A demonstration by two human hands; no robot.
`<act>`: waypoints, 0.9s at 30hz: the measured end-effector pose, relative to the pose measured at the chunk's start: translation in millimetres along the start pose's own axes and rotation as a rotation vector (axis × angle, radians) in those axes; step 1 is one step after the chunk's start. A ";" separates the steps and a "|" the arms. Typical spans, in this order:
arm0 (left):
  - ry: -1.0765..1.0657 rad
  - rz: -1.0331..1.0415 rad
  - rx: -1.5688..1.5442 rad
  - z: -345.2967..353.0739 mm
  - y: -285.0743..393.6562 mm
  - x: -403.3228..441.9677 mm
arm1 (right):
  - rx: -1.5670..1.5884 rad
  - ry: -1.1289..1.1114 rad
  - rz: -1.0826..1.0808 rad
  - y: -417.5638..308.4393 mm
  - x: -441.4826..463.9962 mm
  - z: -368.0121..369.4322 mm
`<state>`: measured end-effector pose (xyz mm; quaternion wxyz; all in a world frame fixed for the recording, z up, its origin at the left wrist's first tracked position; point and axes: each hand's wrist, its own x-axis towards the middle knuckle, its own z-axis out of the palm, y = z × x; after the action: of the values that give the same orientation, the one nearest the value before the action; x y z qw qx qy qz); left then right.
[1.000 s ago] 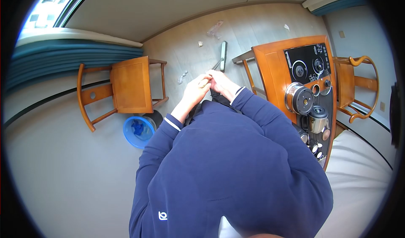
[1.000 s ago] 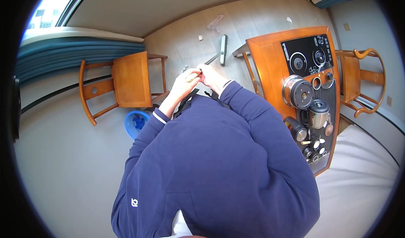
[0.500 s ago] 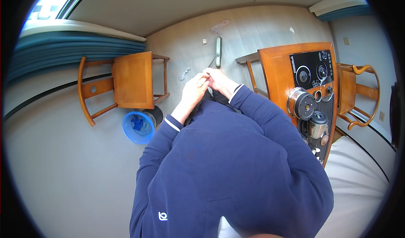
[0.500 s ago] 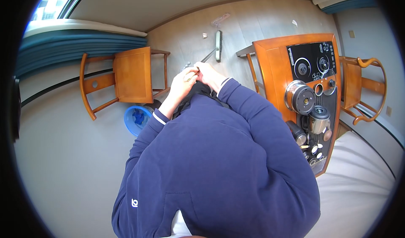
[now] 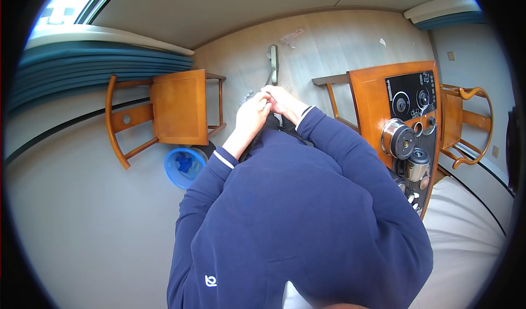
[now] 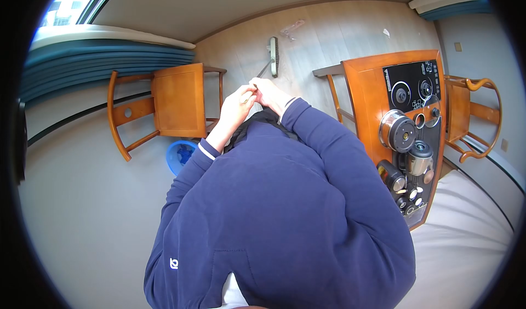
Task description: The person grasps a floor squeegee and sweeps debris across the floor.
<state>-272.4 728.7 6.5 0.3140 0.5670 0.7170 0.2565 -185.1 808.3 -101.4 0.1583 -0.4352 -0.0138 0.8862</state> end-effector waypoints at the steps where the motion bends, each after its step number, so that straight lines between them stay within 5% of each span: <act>1: 0.005 0.009 0.008 -2.2 -2.3 1.2 | 0.000 0.015 -0.003 0.7 2.9 2.9; 16: -0.031 0.053 0.090 -24.1 -10.0 21.9 | -0.027 -0.180 0.026 -7.9 23.4 10.5; 27: -0.142 0.140 0.088 -44.6 20.0 40.2 | -0.065 -0.216 -0.219 -25.9 -46.3 40.7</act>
<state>-298.9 771.9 44.5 0.3201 0.6459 0.6620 0.2052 -183.2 823.9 -36.5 0.2372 -0.3381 -0.1067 0.9045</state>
